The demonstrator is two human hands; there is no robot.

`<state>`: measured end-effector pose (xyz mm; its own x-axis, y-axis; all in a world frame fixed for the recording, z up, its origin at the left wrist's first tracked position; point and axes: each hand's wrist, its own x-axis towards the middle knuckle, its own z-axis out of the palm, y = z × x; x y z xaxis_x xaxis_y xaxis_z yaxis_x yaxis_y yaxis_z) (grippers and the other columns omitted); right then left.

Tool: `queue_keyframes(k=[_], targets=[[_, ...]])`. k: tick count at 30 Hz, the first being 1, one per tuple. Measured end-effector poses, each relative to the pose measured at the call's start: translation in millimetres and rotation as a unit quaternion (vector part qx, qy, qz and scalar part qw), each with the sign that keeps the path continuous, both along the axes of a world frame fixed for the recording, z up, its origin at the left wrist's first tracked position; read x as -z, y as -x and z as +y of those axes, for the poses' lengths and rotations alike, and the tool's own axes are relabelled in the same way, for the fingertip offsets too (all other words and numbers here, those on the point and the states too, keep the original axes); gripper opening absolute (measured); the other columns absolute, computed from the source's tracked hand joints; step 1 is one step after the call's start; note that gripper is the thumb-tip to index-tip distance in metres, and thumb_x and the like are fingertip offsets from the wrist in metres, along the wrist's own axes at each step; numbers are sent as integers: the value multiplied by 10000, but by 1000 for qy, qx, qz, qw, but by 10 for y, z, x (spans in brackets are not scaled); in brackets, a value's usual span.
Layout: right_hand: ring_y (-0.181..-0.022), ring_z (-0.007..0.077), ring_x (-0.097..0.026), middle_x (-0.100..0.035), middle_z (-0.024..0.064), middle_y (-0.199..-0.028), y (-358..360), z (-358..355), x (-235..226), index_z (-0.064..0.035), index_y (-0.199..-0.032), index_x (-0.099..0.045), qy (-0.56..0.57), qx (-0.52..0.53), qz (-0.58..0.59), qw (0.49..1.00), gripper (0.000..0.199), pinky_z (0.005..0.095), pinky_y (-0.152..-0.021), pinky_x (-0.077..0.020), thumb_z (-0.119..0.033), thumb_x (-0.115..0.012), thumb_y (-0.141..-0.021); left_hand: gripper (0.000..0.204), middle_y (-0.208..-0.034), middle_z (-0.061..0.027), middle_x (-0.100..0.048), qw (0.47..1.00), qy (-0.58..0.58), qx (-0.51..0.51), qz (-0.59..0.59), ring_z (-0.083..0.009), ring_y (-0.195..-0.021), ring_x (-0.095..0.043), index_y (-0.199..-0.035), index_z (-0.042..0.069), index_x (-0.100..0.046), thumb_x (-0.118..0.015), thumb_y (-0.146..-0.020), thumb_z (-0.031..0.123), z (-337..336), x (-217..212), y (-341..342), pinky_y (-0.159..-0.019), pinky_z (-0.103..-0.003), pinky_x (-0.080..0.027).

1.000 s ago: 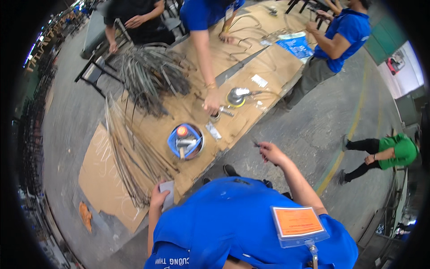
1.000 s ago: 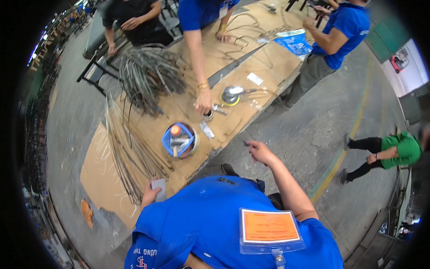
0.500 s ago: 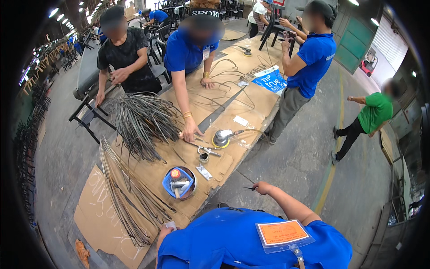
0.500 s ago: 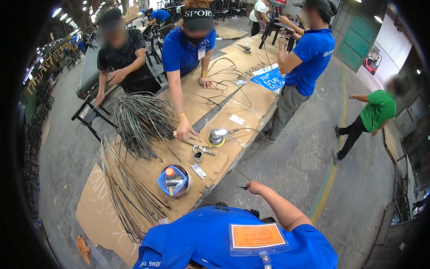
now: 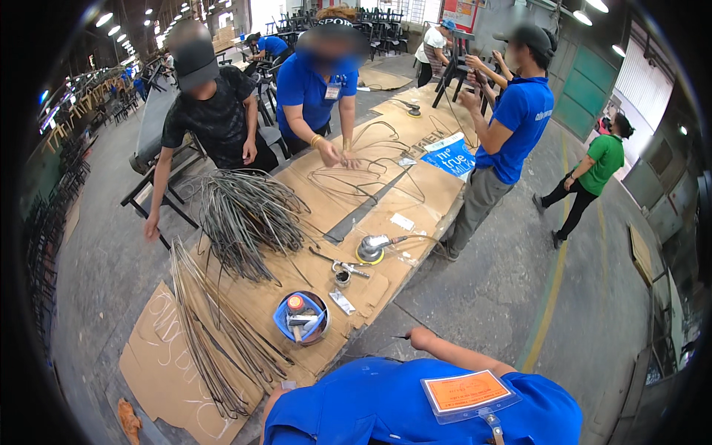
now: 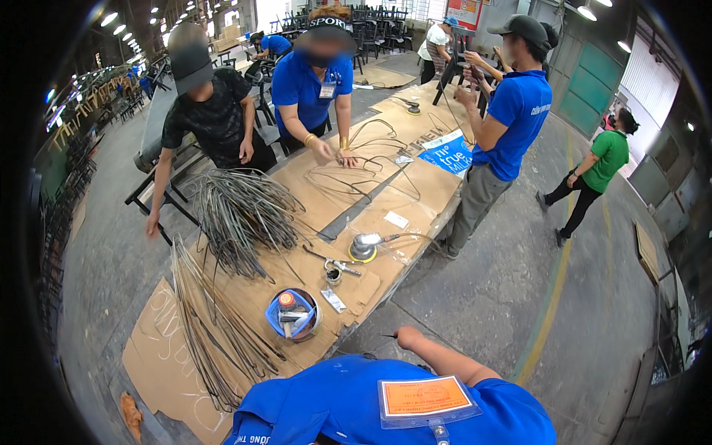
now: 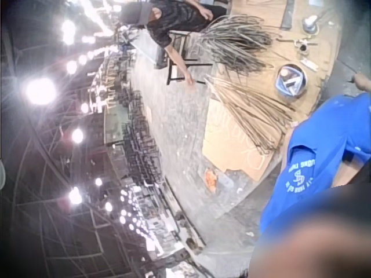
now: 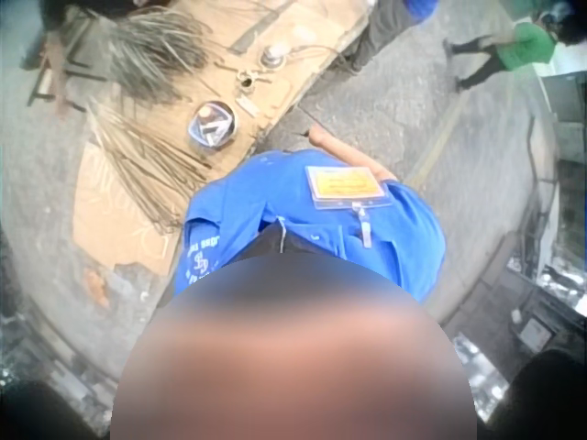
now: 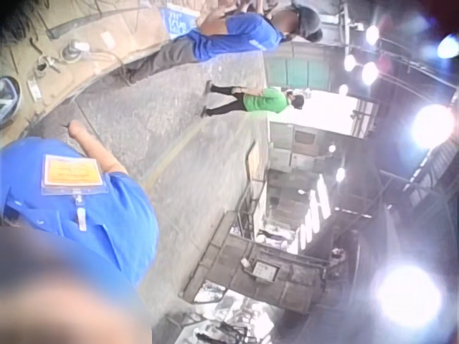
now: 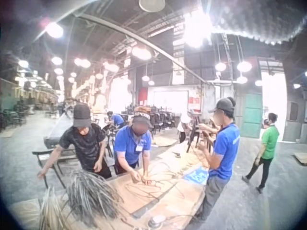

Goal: The person sands the legs of an inverted black chair using a sanding block. They rotate the chair to access different legs and continue sanding each leg's surface. Other workers are visible in the background performing similar tasks.

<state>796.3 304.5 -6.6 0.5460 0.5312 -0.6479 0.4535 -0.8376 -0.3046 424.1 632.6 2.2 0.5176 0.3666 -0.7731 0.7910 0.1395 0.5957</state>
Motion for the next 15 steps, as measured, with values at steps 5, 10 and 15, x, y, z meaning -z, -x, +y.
queue_keyframes(k=[5, 10, 15], targets=[[-1021, 318, -590, -620, 168, -1090, 273, -108, -34, -173, -1132, -633, -14, 27, 6, 1000, 410, 414, -866, -459, -48, -473, -777, 398, -1062, -212, -617, 1000, -18, 15, 13, -332, -984, -601, -1151, -4, -547, -495, -834, 232, -2, 57, 23, -830, -418, -476], [-998, 347, -586, -631, 180, -1038, 243, -87, 38, -160, -1115, -639, -63, 59, -7, 996, 317, 421, -865, -452, -124, -474, -847, 397, -1060, -206, -620, 999, -34, 34, 23, -327, -988, -600, -1148, -1, -552, -497, -836, 238, 13, 119, 75, -833, -413, -474], [-1019, 330, -585, -620, 177, -1076, -6, -18, 88, -150, -1107, -647, -53, 45, -20, 997, 398, 403, -890, -451, -60, -461, -766, 397, -1058, -200, -622, 995, -66, 70, 16, -321, -991, -599, -1146, 1, -556, -498, -837, 244, -31, 95, 144, -837, -408, -471]])
